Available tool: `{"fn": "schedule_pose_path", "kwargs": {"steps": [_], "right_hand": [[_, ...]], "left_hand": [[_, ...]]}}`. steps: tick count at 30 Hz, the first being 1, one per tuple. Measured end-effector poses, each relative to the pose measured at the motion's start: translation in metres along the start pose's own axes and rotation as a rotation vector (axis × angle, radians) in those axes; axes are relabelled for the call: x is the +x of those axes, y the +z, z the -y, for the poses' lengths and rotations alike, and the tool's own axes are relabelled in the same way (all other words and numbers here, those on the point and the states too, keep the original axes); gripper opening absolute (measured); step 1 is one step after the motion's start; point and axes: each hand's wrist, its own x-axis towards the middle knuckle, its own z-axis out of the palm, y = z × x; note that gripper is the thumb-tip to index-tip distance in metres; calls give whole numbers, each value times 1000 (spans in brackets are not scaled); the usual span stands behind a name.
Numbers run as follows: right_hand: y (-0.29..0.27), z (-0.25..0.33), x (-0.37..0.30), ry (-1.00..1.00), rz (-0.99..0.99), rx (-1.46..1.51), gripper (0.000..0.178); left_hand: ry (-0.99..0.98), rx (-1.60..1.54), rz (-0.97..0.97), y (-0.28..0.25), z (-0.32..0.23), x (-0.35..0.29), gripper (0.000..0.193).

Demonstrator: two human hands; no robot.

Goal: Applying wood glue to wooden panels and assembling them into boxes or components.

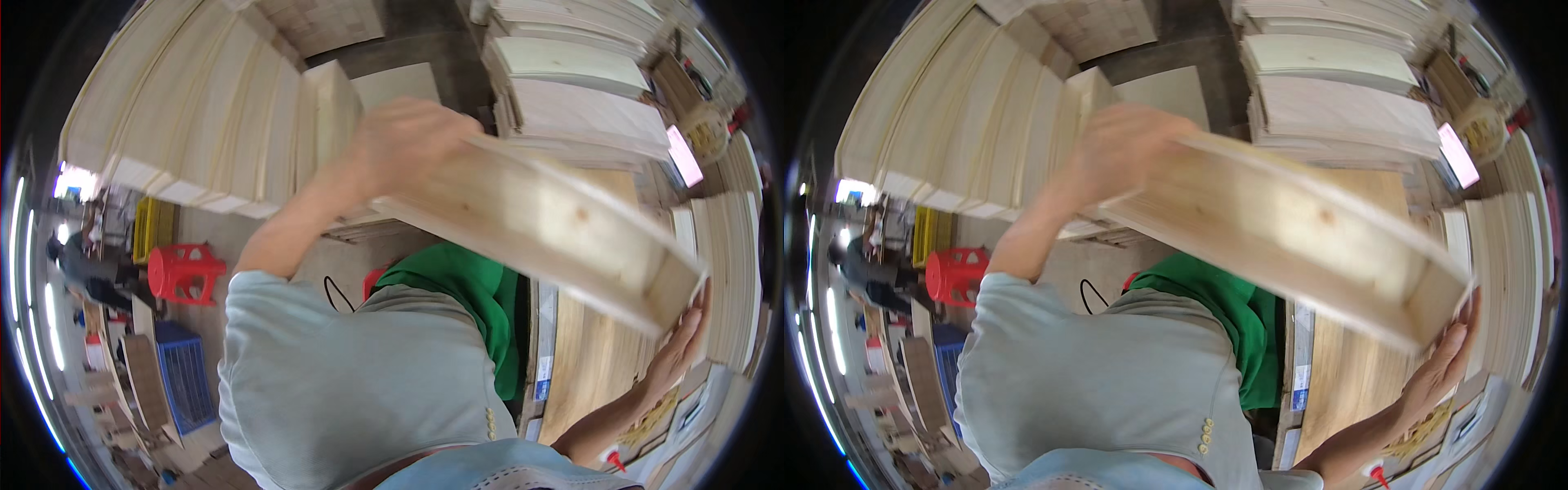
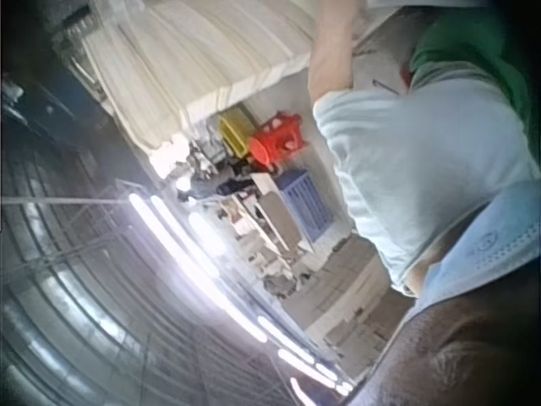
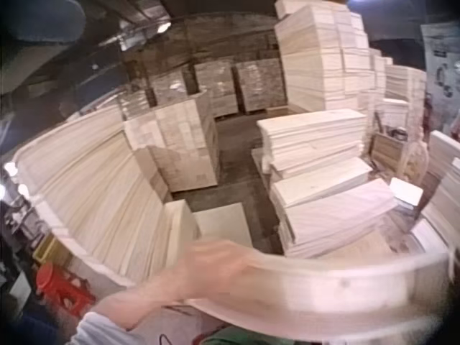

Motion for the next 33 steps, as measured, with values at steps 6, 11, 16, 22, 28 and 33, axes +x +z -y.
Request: {"fn": "schedule_pose_path", "kwargs": {"steps": [6, 11, 16, 22, 28, 33], "right_hand": [[55, 20, 7, -181, 225, 394, 38], [74, -1, -21, -27, 457, 558, 35], [77, -32, -41, 107, 467, 593, 35], [85, -56, -54, 220, 486, 611, 37], [84, -66, -61, 279, 480, 638, 37], [90, -70, -64, 270, 515, 600, 37]], "left_hand": [[-1002, 287, 130, -103, 7, -55, 26], [-1175, 443, 191, -101, 39, -124, 29], [-1296, 583, 212, -61, 75, -172, 26], [-1376, 662, 327, -44, 90, -184, 25], [-1495, 664, 371, -34, 110, -179, 28], [-1469, 586, 375, -34, 102, -182, 47]]}}
